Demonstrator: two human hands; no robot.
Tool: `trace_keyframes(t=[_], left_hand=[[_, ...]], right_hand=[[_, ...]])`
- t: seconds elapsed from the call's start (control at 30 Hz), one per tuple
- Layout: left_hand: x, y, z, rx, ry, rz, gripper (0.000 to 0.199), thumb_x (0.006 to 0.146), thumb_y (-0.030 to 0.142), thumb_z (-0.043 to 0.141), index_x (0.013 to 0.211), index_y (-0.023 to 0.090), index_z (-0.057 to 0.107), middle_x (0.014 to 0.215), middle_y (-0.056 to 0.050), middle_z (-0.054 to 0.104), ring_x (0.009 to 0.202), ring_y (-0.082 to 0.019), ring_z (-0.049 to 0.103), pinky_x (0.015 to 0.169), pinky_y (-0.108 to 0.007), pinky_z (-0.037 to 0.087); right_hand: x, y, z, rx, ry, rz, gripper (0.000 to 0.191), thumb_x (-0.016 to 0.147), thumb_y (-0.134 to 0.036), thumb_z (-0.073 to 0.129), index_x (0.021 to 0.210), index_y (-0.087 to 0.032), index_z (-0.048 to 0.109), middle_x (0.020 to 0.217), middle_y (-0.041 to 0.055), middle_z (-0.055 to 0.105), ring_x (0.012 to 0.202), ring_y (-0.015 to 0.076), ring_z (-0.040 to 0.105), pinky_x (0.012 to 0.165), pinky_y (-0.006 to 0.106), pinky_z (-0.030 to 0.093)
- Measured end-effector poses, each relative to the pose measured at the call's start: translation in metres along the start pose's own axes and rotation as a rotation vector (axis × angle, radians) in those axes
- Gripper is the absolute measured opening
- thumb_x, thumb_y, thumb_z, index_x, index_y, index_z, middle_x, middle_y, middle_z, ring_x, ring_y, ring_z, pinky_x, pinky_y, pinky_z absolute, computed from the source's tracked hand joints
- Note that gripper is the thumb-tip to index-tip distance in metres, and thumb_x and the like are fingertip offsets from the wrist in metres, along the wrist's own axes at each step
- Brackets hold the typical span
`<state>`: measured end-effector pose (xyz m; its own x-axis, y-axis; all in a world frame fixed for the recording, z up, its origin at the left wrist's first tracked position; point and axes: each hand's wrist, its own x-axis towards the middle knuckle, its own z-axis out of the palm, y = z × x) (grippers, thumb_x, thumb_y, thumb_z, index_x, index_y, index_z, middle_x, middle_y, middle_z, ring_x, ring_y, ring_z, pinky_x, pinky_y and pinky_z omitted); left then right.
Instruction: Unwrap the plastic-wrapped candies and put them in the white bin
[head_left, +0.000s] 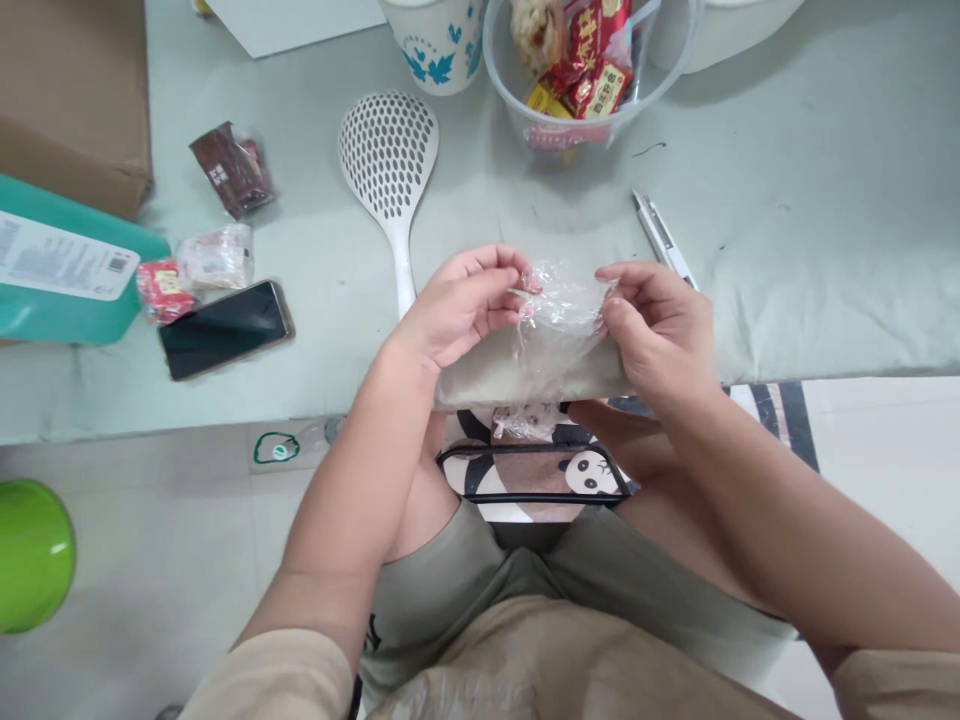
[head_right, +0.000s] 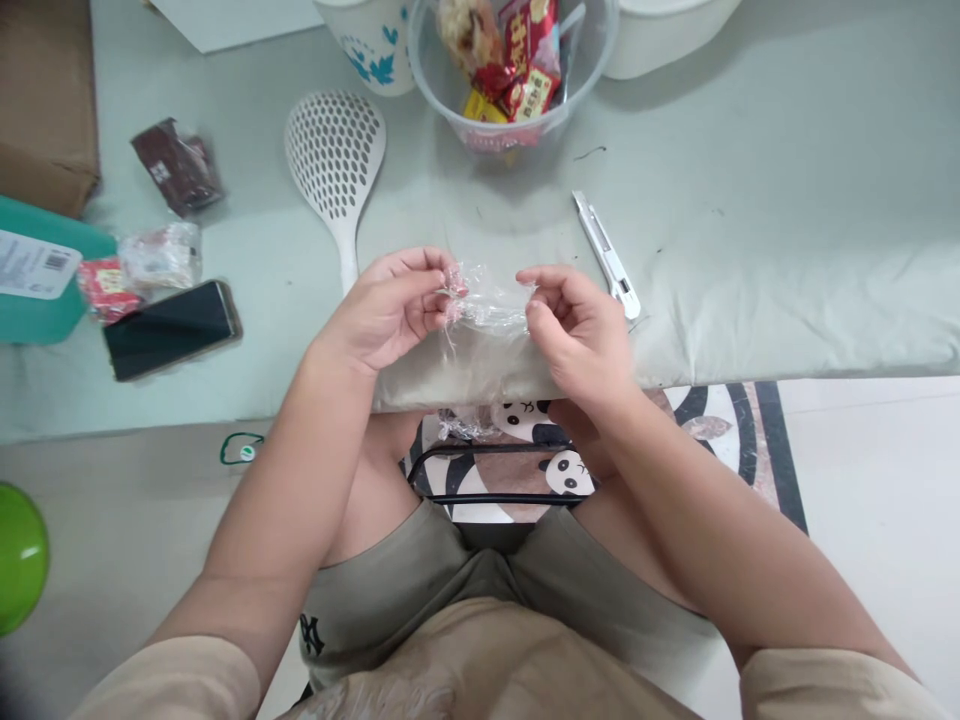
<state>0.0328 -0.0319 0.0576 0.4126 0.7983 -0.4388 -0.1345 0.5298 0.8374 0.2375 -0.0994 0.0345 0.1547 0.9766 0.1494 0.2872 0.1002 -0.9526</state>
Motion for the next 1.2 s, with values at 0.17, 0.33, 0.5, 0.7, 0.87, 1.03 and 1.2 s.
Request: trace_keyframes(t=[0.17,0.33,0.5,0.7,0.87,1.03,1.2], left_hand=[[0.0,-0.005,0.001,-0.001,-0.144,-0.058,0.026,0.077,0.033,0.091,0.086,0.018,0.072,0.076,0.001,0.067,0.057,-0.007,0.062,0.048,-0.016,0.046],[-0.002,-0.006,0.005,0.06,-0.164,-0.028,0.038,0.073,0.051,0.092,0.082,0.019,0.074,0.068,0.001,0.062,0.052,-0.007,0.053,0.044,-0.02,0.036],[-0.001,-0.008,0.007,0.113,-0.204,0.018,0.034,0.067,0.044,0.095,0.075,0.02,0.073,0.062,0.003,0.057,0.052,-0.006,0.048,0.049,-0.021,0.036],[-0.001,-0.007,0.008,0.088,-0.161,0.028,0.028,0.071,0.036,0.092,0.073,0.018,0.07,0.064,0.004,0.056,0.052,-0.005,0.046,0.05,-0.02,0.037],[-0.002,-0.006,0.006,0.087,-0.24,-0.017,0.041,0.057,0.038,0.101,0.081,0.019,0.074,0.072,0.002,0.065,0.058,-0.006,0.053,0.051,-0.02,0.041],[0.0,-0.01,0.009,0.14,-0.187,0.054,0.034,0.062,0.03,0.098,0.073,0.017,0.069,0.067,0.003,0.063,0.059,-0.007,0.057,0.053,-0.02,0.043],[0.0,-0.01,0.011,0.198,-0.104,0.067,0.018,0.076,0.015,0.085,0.073,0.017,0.067,0.067,0.004,0.061,0.056,-0.007,0.055,0.055,-0.022,0.041]], right_hand=[[0.0,0.002,0.001,0.011,-0.02,-0.019,0.016,0.091,-0.023,0.064,0.104,-0.026,0.073,0.072,-0.0023,0.058,0.059,0.0129,0.053,0.056,0.029,0.051],[-0.002,0.001,0.002,-0.002,-0.054,-0.014,0.021,0.087,-0.02,0.063,0.103,-0.027,0.074,0.069,-0.0023,0.059,0.06,0.014,0.055,0.055,0.029,0.051],[-0.002,0.0,0.002,0.008,-0.075,-0.005,0.02,0.087,-0.022,0.063,0.103,-0.026,0.073,0.067,-0.0027,0.059,0.059,0.0136,0.055,0.056,0.029,0.051],[-0.002,-0.001,0.002,-0.006,-0.078,0.008,0.018,0.088,-0.024,0.063,0.103,-0.026,0.073,0.068,-0.0023,0.06,0.06,0.014,0.055,0.055,0.029,0.051],[-0.002,-0.001,0.003,-0.001,-0.076,0.007,0.021,0.086,-0.02,0.062,0.102,-0.026,0.074,0.066,-0.0031,0.058,0.059,0.0134,0.054,0.056,0.029,0.05],[-0.002,-0.001,0.003,-0.003,-0.094,0.018,0.021,0.086,-0.021,0.063,0.103,-0.026,0.073,0.067,-0.003,0.06,0.06,0.0138,0.056,0.055,0.029,0.05],[-0.002,-0.001,0.003,-0.006,-0.078,0.028,0.017,0.086,-0.021,0.063,0.099,-0.025,0.073,0.067,-0.0029,0.059,0.059,0.0132,0.054,0.054,0.028,0.048]])
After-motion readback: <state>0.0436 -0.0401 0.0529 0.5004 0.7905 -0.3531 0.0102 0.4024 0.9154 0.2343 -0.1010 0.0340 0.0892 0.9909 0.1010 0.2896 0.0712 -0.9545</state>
